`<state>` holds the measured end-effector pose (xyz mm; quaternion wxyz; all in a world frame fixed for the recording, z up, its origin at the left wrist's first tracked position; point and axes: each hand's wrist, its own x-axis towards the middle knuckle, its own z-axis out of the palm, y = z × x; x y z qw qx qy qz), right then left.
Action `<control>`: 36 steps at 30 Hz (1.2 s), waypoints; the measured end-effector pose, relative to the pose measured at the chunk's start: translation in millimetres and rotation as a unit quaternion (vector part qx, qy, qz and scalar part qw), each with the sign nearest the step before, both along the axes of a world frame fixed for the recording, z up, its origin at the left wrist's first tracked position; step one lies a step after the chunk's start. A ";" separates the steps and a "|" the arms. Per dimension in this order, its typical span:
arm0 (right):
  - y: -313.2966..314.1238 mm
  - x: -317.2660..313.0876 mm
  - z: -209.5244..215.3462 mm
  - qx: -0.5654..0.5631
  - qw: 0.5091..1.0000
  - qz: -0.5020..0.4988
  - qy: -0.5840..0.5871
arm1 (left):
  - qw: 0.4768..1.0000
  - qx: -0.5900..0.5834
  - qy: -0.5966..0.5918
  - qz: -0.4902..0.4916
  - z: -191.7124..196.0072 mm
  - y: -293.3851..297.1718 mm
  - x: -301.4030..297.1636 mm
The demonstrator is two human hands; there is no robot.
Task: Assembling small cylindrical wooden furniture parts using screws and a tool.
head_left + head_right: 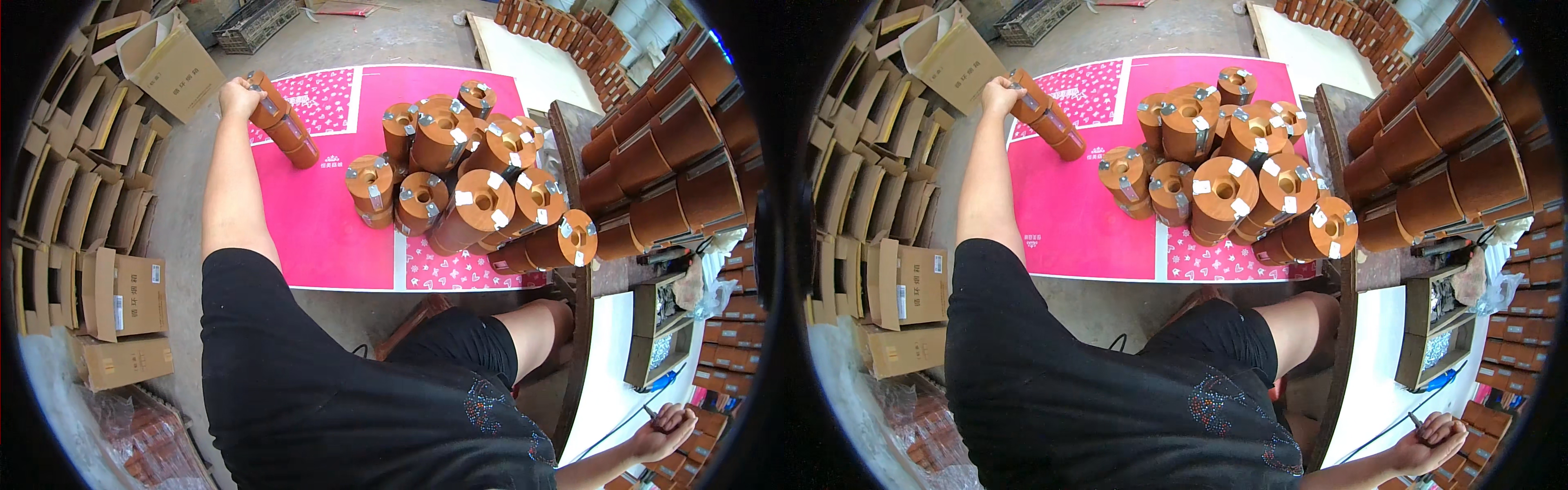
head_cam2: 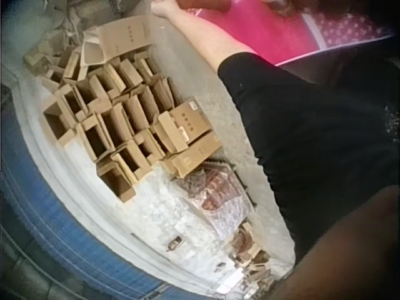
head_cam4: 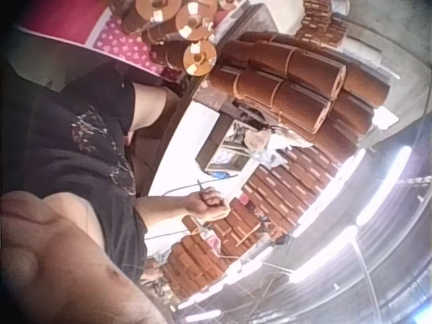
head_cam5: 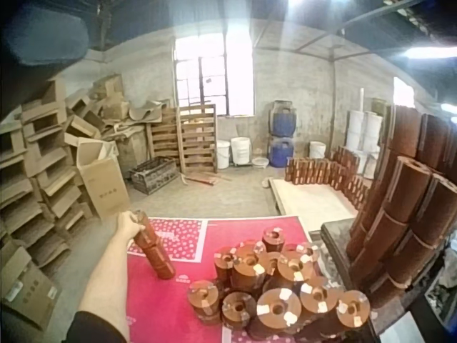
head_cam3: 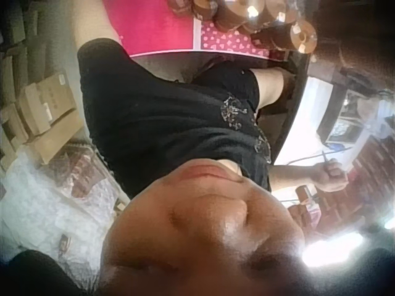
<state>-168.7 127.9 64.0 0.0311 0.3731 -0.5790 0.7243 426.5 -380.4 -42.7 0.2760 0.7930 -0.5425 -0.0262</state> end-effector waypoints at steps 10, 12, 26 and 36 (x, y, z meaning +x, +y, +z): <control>5.6 -5.3 -7.7 0.023 0.999 0.015 -0.021 | 0.999 0.011 -0.033 0.000 -1.1 -4.8 -12.4; 6.7 -5.9 -8.6 0.023 0.999 0.014 -0.021 | 0.999 0.024 -0.025 0.000 -0.8 -5.9 -14.6; 15.7 -4.6 -13.5 0.005 0.999 0.018 -0.042 | 0.995 -0.018 -0.095 -0.010 -9.2 -5.3 -12.8; 23.3 -3.1 -15.2 -0.014 0.999 0.028 -0.039 | 0.991 0.019 -0.120 -0.056 5.1 -12.7 3.5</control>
